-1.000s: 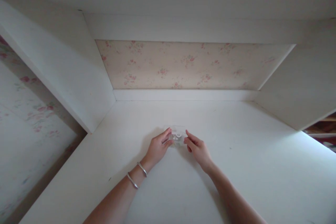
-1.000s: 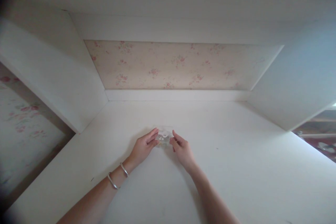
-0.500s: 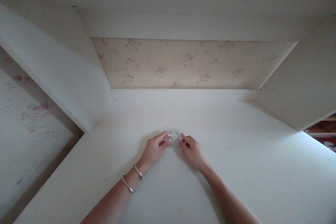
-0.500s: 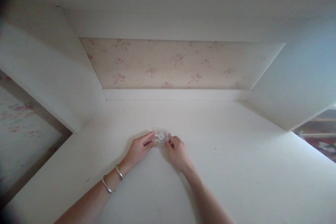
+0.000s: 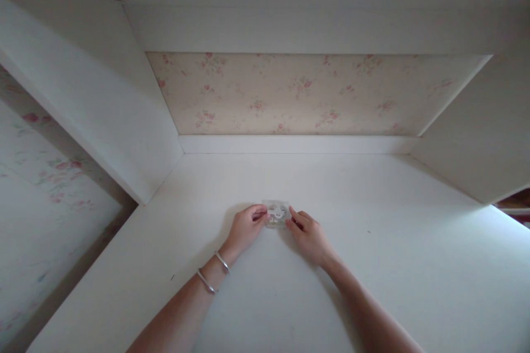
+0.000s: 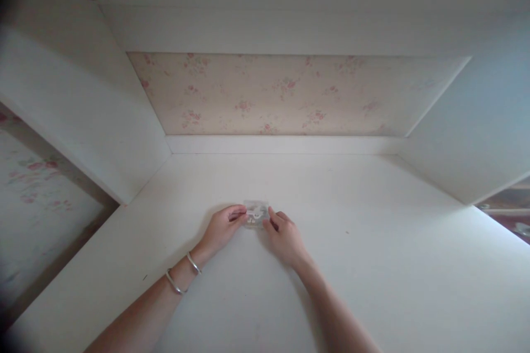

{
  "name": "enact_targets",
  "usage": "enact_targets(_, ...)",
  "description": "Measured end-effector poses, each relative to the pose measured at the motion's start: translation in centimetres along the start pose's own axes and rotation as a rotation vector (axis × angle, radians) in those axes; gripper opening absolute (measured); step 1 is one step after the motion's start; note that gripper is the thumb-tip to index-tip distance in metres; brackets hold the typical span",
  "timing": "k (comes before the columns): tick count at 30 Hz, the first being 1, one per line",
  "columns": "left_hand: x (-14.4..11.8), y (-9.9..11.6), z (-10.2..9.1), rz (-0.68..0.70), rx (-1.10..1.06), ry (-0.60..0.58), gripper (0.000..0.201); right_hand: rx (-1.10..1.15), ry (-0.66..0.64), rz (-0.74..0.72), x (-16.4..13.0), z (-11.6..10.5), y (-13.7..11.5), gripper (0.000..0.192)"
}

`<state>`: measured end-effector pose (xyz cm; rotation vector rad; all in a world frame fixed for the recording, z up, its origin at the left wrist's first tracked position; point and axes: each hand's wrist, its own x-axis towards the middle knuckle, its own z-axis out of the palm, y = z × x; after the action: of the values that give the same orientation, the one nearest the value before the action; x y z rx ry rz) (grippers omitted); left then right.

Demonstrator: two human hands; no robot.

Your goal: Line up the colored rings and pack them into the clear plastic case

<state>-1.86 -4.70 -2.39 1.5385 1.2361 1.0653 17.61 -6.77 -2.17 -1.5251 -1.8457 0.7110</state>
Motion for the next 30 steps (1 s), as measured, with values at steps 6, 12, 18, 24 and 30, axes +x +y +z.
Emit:
enact_targets(6,0.1,0.0,0.2,0.088,0.145,-0.03,0.039,-0.03,-0.001,-0.008,0.0,-0.2,-0.4,0.046)
enact_targets(12,0.1,0.1,-0.1,0.133,0.22,-0.064,0.041,-0.032,0.004,-0.02,-0.3,-0.5,-1.1,0.041)
enact_targets(18,0.1,-0.1,-0.1,0.148,0.22,-0.078,0.039,-0.053,-0.003,-0.055,-0.4,-0.4,-1.0,0.039)
enact_targets(24,0.0,-0.2,0.1,0.119,0.205,-0.102,0.049,0.1,0.048,0.001,-0.5,0.1,-0.3,0.052)
enact_targets(30,-0.1,-0.1,0.1,0.144,0.266,-0.121,0.046,0.087,-0.04,-0.036,-0.2,-0.2,0.4,0.049)
